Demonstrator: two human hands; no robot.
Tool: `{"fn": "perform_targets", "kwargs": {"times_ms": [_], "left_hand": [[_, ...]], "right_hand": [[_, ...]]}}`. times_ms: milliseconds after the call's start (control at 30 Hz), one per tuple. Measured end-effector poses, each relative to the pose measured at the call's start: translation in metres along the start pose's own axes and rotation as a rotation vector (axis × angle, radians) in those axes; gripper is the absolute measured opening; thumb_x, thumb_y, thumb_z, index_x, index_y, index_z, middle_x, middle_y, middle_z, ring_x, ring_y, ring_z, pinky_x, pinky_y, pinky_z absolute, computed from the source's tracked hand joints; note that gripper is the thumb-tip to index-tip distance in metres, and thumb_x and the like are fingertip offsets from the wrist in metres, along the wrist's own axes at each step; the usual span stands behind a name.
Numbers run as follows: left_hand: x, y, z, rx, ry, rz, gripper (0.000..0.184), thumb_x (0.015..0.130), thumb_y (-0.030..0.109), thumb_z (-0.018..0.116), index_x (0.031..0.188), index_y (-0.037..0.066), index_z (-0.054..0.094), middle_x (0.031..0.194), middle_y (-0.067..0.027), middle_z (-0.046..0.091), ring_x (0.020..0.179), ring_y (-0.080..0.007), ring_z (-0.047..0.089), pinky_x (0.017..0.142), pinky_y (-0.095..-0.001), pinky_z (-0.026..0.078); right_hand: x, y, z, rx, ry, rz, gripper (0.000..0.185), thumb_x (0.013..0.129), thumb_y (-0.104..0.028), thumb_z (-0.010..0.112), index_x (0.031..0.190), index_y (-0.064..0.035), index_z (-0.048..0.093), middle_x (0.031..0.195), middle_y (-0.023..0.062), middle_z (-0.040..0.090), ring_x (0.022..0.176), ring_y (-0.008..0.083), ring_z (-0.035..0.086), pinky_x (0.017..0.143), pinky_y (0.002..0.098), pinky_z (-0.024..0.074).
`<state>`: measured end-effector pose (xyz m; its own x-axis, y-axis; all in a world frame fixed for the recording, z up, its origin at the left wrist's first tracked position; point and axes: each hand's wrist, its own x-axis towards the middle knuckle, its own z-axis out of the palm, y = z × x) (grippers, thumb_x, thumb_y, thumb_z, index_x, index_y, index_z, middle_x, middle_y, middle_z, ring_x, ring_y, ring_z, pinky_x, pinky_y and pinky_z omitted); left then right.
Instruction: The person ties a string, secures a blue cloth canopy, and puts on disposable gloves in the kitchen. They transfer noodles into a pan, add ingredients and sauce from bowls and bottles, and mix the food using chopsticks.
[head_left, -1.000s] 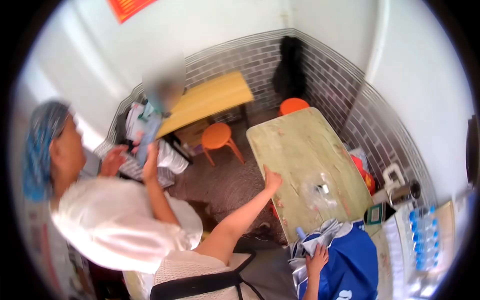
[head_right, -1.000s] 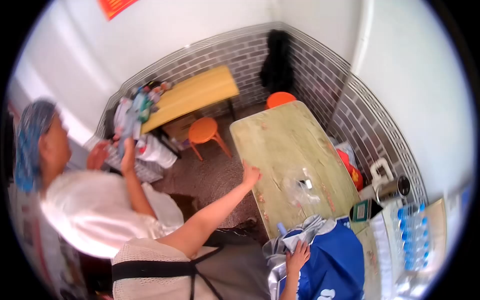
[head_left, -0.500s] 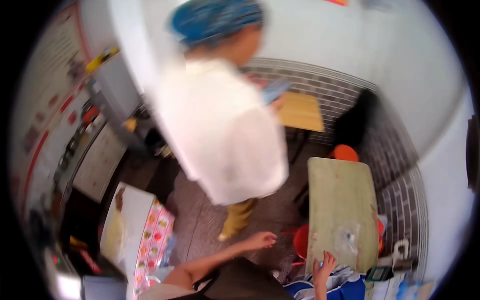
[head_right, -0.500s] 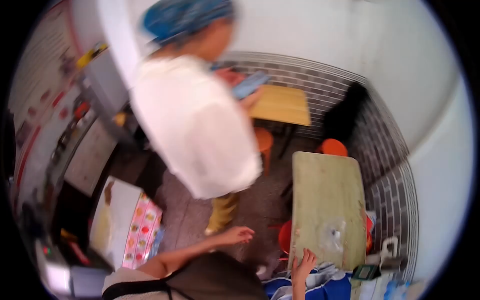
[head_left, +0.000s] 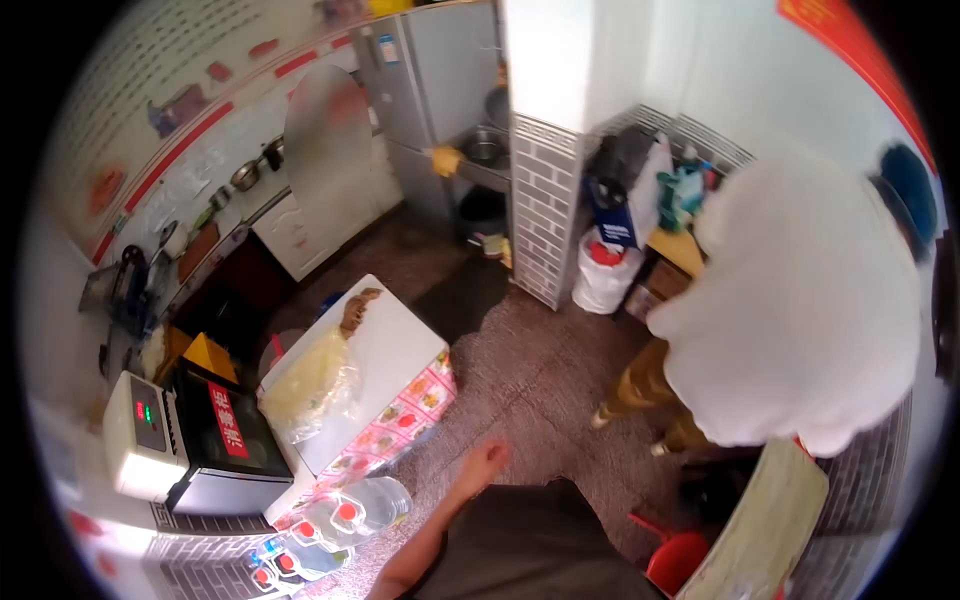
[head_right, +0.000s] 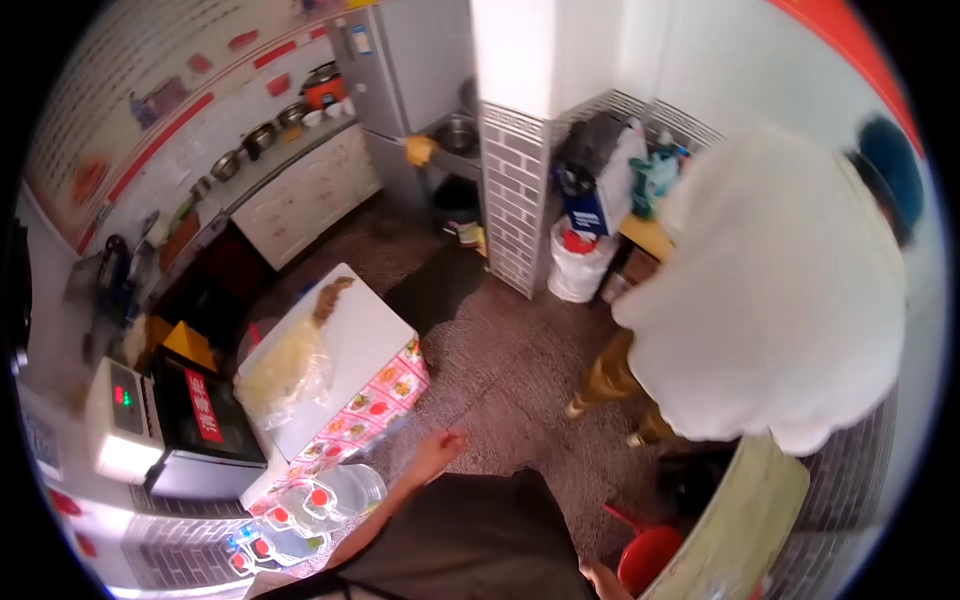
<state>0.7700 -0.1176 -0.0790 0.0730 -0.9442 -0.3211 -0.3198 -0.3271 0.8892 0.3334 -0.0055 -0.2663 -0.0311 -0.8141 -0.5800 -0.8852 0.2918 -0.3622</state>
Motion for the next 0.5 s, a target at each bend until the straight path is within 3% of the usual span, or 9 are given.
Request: {"fn": "perform_targets", "kwargs": {"times_ms": [67,133,200,233,300,367,400,500], "left_hand": [[0.042,-0.093,0.005,0.311,-0.184,0.103,0.04,0.093,0.034,0.052,0.111,-0.001,0.062,0.105,-0.016,0.065,0.102,-0.0231,0.06,0.086,-0.0351,0.047],[0.063,-0.051,-0.013,0.325,-0.536,-0.288,0.05,0.094,0.043,0.046,0.117,0.001,0.06,0.119,-0.0167,0.061,0.115,-0.0261,0.053,0.097,-0.0367,0.04],[0.127,-0.106,-0.017,0.133,-0.635,-0.254,0.053,0.095,0.045,0.043,0.121,0.002,0.058,0.124,-0.0156,0.058,0.117,-0.0258,0.052,0.101,-0.036,0.036],[0.144,-0.088,-0.026,0.128,-0.619,-0.258,0.053,0.095,0.045,0.043,0.121,0.002,0.058,0.124,-0.0156,0.058,0.117,-0.0258,0.052,0.101,-0.036,0.036],[0.179,-0.023,-0.049,-0.341,-0.646,-0.632,0.056,0.095,0.049,0.04,0.122,0.003,0.058,0.125,-0.0138,0.058,0.119,-0.0261,0.05,0.105,-0.0362,0.031],[0.223,-0.044,-0.049,0.021,-0.46,-0.25,0.052,0.095,0.047,0.041,0.124,0.008,0.058,0.121,-0.0122,0.06,0.114,-0.0256,0.054,0.102,-0.0367,0.035],[0.244,-0.101,-0.043,0.069,-0.287,-0.051,0.045,0.096,0.044,0.04,0.124,0.014,0.058,0.115,-0.0125,0.064,0.105,-0.025,0.059,0.097,-0.0352,0.041],[0.246,-0.066,-0.092,0.092,-0.149,-0.114,0.04,0.097,0.041,0.038,0.123,0.018,0.059,0.111,-0.0143,0.065,0.1,-0.0242,0.062,0.092,-0.0337,0.045]], "right_hand": [[0.049,-0.007,-0.014,-0.025,-0.035,0.036,0.024,0.081,-0.024,0.057,0.086,-0.002,0.066,0.091,0.0212,0.063,0.092,0.0404,0.058,0.079,0.0452,0.046],[0.104,-0.022,-0.03,-0.059,-0.086,0.057,0.024,0.081,-0.024,0.057,0.086,-0.0027,0.066,0.091,0.0206,0.064,0.092,0.0394,0.059,0.079,0.0448,0.0466],[0.163,-0.043,-0.051,-0.105,-0.134,0.073,0.024,0.081,-0.024,0.057,0.086,-0.0034,0.067,0.092,0.02,0.064,0.092,0.0384,0.06,0.078,0.0445,0.0471],[0.192,-0.053,-0.062,-0.131,-0.16,0.072,0.024,0.081,-0.024,0.057,0.086,-0.0037,0.067,0.092,0.0198,0.065,0.092,0.0379,0.06,0.078,0.0443,0.0474],[0.258,-0.082,-0.087,-0.183,-0.194,0.044,0.024,0.081,-0.025,0.056,0.086,-0.0043,0.067,0.092,0.0192,0.065,0.091,0.0369,0.061,0.077,0.0439,0.0479],[0.33,-0.119,-0.104,-0.236,-0.223,-0.017,0.024,0.081,-0.025,0.056,0.086,-0.005,0.068,0.092,0.0186,0.066,0.091,0.0359,0.062,0.077,0.0436,0.0484],[0.366,-0.145,-0.115,-0.271,-0.235,-0.059,0.024,0.081,-0.025,0.056,0.086,-0.0053,0.068,0.093,0.0184,0.066,0.091,0.0354,0.062,0.076,0.0434,0.0487],[0.473,-0.221,-0.143,-0.426,-0.259,-0.243,0.024,0.081,-0.025,0.056,0.086,-0.0063,0.069,0.093,0.0175,0.067,0.091,0.0339,0.064,0.075,0.0429,0.0495]]}}
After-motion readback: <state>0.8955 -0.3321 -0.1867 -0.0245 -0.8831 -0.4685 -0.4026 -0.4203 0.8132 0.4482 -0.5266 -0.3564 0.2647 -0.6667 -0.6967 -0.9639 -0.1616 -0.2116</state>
